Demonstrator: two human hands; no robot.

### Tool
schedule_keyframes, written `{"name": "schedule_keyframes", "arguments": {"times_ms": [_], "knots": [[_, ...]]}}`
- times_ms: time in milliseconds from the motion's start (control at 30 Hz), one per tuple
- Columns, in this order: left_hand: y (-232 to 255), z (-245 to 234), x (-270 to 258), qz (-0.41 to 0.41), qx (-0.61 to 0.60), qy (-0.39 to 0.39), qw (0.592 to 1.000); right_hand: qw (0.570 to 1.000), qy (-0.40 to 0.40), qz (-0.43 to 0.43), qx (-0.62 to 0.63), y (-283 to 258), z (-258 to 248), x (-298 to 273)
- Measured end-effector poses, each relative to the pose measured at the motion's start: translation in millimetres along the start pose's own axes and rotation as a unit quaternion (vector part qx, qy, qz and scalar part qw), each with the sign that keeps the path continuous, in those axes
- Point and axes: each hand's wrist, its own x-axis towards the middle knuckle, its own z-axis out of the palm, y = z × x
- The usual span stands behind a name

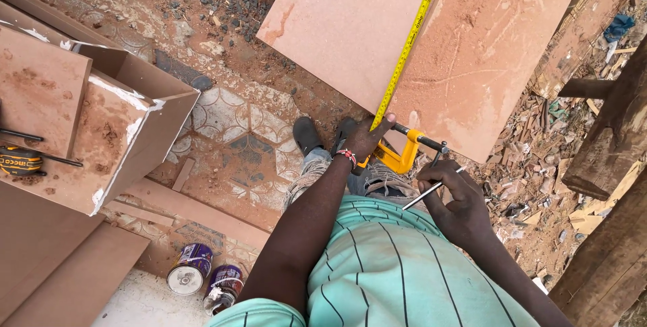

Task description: Cutting wooden boards using a circular saw, measuring with a tape measure, and marking for assembly.

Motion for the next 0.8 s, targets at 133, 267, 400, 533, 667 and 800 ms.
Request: {"name": "schedule_keyframes", "arguments": {"times_ms": [133,267,400,533,667,800], "knots": [[-10.7,-0.7,13.2,0.004,-0.028,0.013,1.000,1.000,0.029,-0.002,-0.003,18.3,-7.0,-2.3],[-10.5,0.4,13.5,0.005,-0.045,0.026,0.999,0.994,0.035,-0.031,-0.095,41.2,-36.2,10.6],[-18.5,2.0,17.9,0.016,-0.084,0.029,0.996,0.989,0.022,-0.052,-0.134,47.3,-56.8,40.0],[-1.3,6.4,18.2,0.006,-0.026,0.086,0.996,0.977,-0.068,-0.092,-0.181,40.7,-77.9,74.5],[2.8,2.4,19.9,0.005,-0.029,0.063,0.998,0.974,-0.099,-0.064,-0.191,33.2,-81.9,82.6],[5.4,0.6,14.4,-0.014,0.009,0.064,0.998,0.970,-0.121,-0.074,-0.197,18.8,-81.9,79.8]]}}
